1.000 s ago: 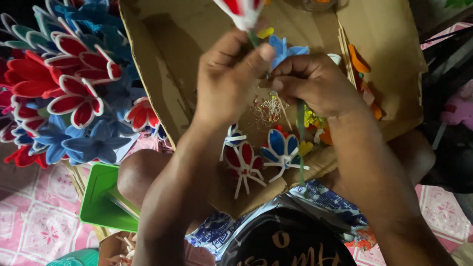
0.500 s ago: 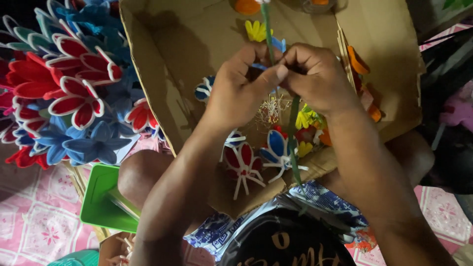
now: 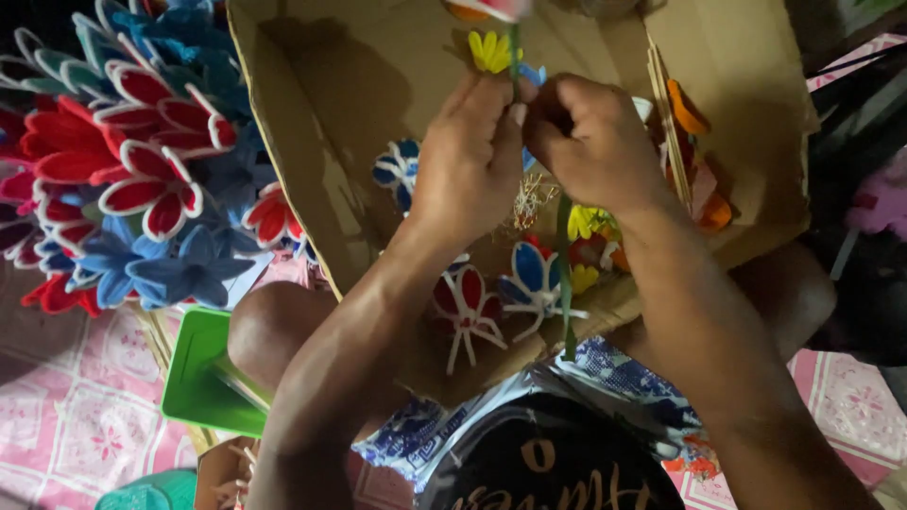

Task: Assembling artificial flowers by gluing fabric petals onto wooden sticks.

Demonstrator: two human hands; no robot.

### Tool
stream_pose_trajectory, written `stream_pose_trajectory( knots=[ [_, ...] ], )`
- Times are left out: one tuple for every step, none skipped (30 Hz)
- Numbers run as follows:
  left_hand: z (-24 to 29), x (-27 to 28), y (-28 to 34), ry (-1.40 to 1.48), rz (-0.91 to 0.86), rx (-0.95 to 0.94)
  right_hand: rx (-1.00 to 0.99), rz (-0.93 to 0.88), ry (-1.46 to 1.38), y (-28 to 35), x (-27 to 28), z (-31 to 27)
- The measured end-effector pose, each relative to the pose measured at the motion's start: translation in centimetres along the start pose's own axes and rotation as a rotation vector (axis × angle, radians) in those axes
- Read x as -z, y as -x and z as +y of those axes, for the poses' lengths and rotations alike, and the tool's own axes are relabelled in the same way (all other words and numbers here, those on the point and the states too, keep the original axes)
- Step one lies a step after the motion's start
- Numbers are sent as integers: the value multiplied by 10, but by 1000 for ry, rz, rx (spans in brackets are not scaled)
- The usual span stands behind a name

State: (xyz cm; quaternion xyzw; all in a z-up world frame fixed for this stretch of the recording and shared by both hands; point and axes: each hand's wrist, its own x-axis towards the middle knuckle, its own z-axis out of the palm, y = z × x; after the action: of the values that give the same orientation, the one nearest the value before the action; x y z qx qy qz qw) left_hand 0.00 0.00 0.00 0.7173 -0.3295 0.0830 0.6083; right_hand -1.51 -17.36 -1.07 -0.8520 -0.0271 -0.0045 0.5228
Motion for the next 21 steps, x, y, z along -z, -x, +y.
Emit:
stream_pose_trajectory(
  knots=[
    [6, 0, 1, -15, -11, -1, 84, 110, 358, -10, -2, 16],
    [13, -1, 3, -30, -22, -1, 172, 216, 716, -20, -3, 33],
    [16, -2, 2, -22, -20, 14, 162, 202, 719, -14, -1, 23],
    [20, -2, 1, 43, -32, -30, 66, 105, 605, -8, 1, 13],
    [22, 0, -4, 97, -35, -88, -10, 13, 491, -9, 3, 1],
    [11, -3, -5, 95, -24, -88, -3, 6, 496, -7, 3, -12],
    [-1, -6, -8, 268, -39, 49, 169, -3, 554, -5, 4, -25],
    [-12, -9, -10, 441, -56, 185, 342, -15, 609, -3, 5, -38],
    [-8, -5, -9, 439, -56, 176, 348, -9, 612, 1, 11, -36],
    [-5, 0, -8, 472, -46, 154, 266, 44, 537, 5, 16, -34],
    [-1, 6, -7, 503, -31, 132, 187, 92, 459, 9, 21, -32],
    [-2, 9, -8, 499, -28, 126, 195, 92, 460, 8, 25, -36],
    [-3, 11, -8, 495, -14, 143, -25, -9, 382, 9, 29, -39],
    [-4, 12, -8, 492, 1, 160, -242, -116, 302, 9, 33, -42],
    [-4, 12, -8, 490, 4, 157, -238, -117, 304, 12, 36, -37],
    [-4, 12, -8, 494, -8, 143, -95, -215, 127, 15, 39, -32],
    [-5, 13, -7, 495, -17, 130, 49, -317, -53, 18, 40, -26],
    [-6, 13, -6, 490, -11, 129, 55, -322, -53, 20, 41, -31],
    [-7, 12, -5, 487, -28, 170, 151, -392, -194, 22, 43, -37],
    [-8, 12, -5, 484, -44, 212, 246, -462, -336, 24, 44, -42],
    [-2, 15, -4, 482, -40, 209, 249, -465, -334, 20, 45, -34]
  ],
)
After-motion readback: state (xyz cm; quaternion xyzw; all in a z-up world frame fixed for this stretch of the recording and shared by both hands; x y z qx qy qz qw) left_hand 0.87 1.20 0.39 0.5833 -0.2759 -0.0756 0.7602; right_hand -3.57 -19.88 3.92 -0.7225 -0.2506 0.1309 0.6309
